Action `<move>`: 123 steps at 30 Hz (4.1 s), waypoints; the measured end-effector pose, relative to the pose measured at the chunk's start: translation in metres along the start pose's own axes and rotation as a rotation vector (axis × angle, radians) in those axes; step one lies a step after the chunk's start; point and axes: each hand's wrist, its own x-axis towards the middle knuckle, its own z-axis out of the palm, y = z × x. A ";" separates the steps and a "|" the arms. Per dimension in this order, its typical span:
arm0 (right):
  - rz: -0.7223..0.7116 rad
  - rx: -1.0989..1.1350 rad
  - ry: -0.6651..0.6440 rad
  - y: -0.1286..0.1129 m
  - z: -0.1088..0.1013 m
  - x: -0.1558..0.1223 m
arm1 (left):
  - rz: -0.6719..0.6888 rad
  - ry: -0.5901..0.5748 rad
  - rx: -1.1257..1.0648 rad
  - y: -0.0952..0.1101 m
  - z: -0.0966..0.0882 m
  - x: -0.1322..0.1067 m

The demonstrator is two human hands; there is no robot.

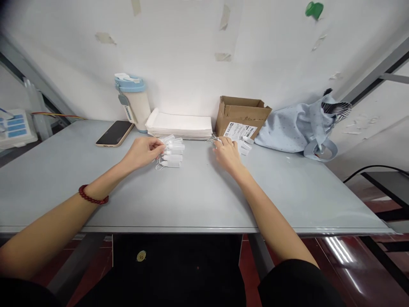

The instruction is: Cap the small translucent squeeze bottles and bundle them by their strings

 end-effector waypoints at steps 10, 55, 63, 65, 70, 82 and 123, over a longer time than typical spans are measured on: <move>0.031 -0.057 -0.082 -0.005 0.001 0.003 | -0.049 0.139 0.117 -0.003 -0.007 0.002; -0.006 1.088 0.056 -0.055 -0.048 -0.018 | 0.279 -0.174 -0.203 0.021 0.005 -0.017; -0.004 1.087 0.052 -0.055 -0.048 -0.018 | 0.248 -0.194 -0.241 0.023 0.005 -0.018; -0.004 1.087 0.054 -0.056 -0.048 -0.018 | 0.253 -0.198 -0.238 0.023 0.005 -0.018; -0.005 1.072 0.053 -0.056 -0.049 -0.018 | 0.259 -0.193 -0.233 0.024 0.004 -0.018; -0.012 1.078 0.038 -0.056 -0.048 -0.018 | 0.279 -0.200 -0.208 0.021 0.005 -0.018; -0.001 1.098 0.015 -0.060 -0.040 -0.020 | 0.283 -0.226 -0.197 0.024 0.014 -0.023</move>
